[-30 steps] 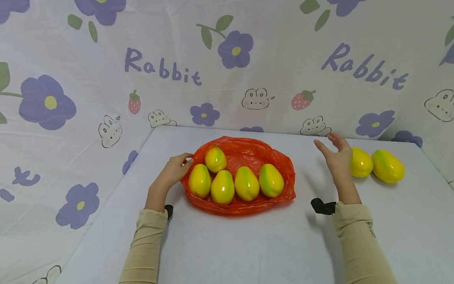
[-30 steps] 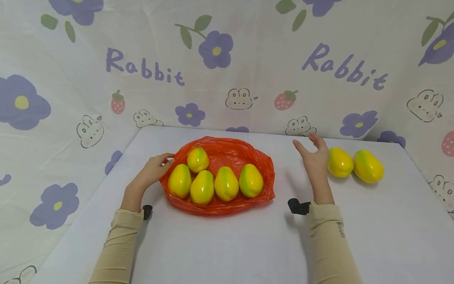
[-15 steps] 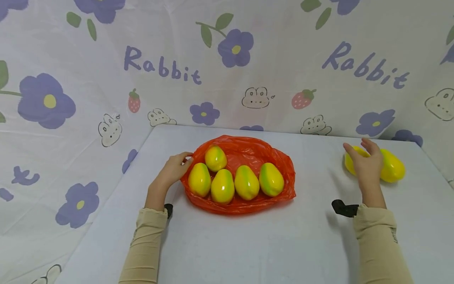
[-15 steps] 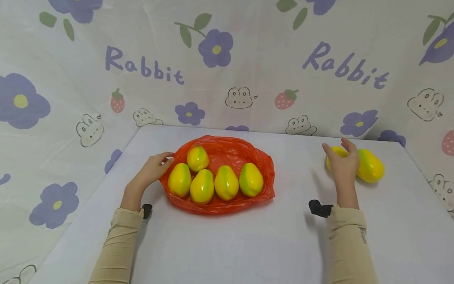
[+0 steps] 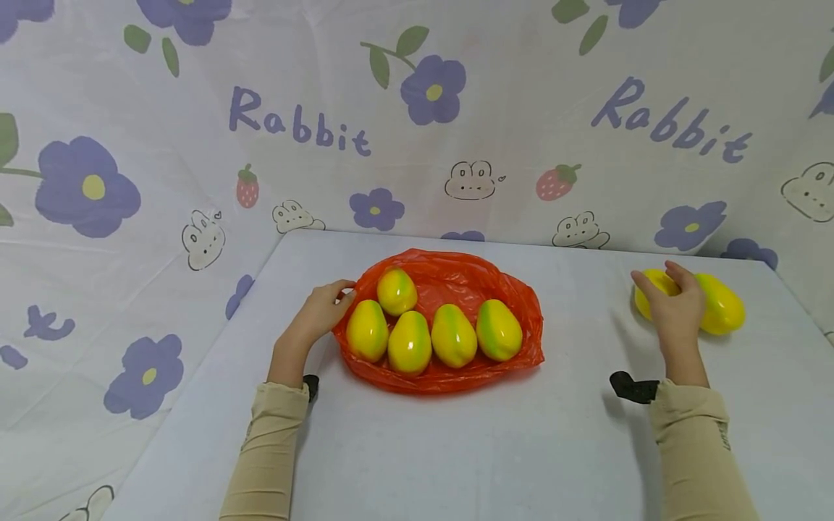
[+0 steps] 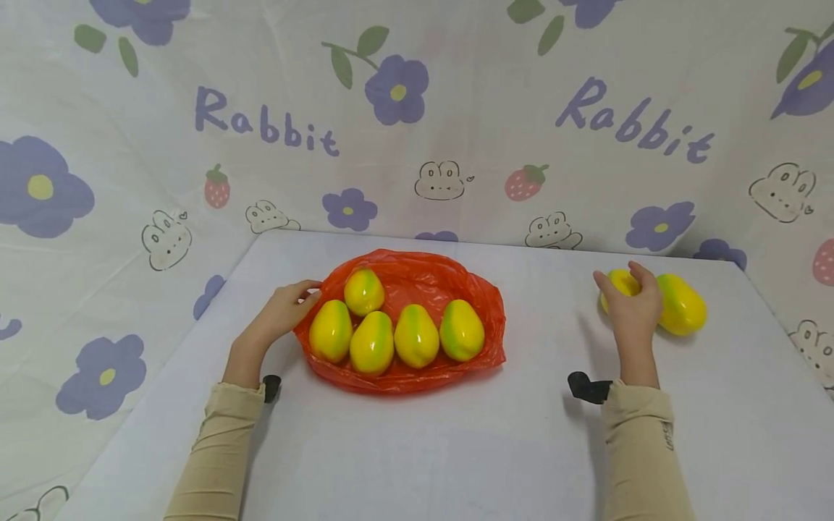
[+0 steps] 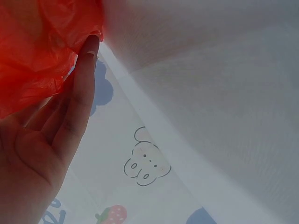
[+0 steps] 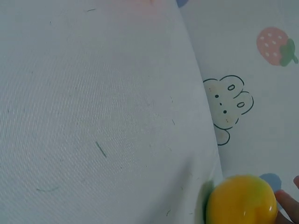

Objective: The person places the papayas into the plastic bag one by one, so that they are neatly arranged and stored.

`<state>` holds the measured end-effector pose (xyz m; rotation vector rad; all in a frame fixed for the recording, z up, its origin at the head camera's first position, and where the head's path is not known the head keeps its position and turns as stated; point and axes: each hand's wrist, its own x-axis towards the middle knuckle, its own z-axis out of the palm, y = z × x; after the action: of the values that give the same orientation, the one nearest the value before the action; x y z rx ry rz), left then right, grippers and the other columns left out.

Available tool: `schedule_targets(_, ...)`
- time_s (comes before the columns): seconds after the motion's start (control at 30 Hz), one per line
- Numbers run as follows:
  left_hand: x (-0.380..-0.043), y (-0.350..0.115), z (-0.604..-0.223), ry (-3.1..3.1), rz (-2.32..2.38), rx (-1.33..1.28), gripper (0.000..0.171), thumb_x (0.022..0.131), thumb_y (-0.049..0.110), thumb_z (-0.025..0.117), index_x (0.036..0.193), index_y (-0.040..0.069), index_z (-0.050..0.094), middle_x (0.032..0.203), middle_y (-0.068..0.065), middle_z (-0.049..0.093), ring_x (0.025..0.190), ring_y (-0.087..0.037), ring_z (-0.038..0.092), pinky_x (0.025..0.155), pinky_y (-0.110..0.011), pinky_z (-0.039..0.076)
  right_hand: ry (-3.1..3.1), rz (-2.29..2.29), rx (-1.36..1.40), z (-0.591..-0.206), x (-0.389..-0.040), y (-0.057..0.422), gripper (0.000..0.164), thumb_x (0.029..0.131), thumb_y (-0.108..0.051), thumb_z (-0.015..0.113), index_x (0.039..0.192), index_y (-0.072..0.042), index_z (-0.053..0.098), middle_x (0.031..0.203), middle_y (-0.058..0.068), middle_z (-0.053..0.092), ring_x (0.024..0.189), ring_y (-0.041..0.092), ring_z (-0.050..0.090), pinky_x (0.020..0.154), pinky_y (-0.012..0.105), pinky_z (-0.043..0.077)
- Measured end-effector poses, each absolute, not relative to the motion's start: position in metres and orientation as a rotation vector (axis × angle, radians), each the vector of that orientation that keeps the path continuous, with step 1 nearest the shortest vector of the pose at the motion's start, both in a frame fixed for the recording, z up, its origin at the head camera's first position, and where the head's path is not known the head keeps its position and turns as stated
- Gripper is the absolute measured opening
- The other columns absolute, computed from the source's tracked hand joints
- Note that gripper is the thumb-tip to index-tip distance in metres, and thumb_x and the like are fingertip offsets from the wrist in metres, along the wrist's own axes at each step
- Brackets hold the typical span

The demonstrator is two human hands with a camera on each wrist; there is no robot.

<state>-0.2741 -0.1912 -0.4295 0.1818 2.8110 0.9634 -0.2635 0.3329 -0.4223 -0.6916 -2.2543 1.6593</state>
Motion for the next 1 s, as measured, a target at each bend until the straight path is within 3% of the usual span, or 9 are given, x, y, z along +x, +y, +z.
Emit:
schedule_targets(0.4, -0.276, -0.190, -0.426, 2.807, 0.956, 0.189, 0.045, 0.104, 0.031, 0.043, 0.144, 0.010, 0.046, 0.134, -0.021, 0.057, 0.118, -0.035, 0.056, 0.101, -0.049, 0.050, -2.272, 1.663, -0.778, -0.442, -0.266, 0.335, 0.064, 0.096, -0.023, 0.060, 0.153, -0.018, 0.031, 0.162, 0.002, 0.024, 0.152, 0.019, 0.019, 0.124, 0.030, 0.019)
schedule_targets(0.6, -0.275, -0.189, -0.425, 2.802, 0.957, 0.191, 0.045, 0.104, 0.030, 0.043, 0.144, 0.010, 0.046, 0.135, -0.021, 0.057, 0.120, -0.035, 0.056, 0.103, -0.050, 0.048, -2.178, 1.652, -0.797, -0.445, -0.268, 0.325, 0.061, 0.094, -0.015, 0.061, 0.150, -0.016, 0.038, 0.159, 0.003, 0.032, 0.147, 0.019, 0.028, 0.120, 0.027, 0.028)
schedule_targets(1.0, -0.273, -0.190, -0.426, 2.813, 0.953, 0.188, 0.044, 0.104, 0.030, 0.043, 0.143, 0.010, 0.046, 0.133, -0.021, 0.058, 0.118, -0.035, 0.057, 0.102, -0.049, 0.049, -2.210, 1.689, -0.672, -0.441, -0.275, 0.278, 0.059, 0.095, -0.017, 0.061, 0.150, -0.016, 0.039, 0.157, 0.002, 0.035, 0.146, 0.020, 0.031, 0.119, 0.029, 0.032)
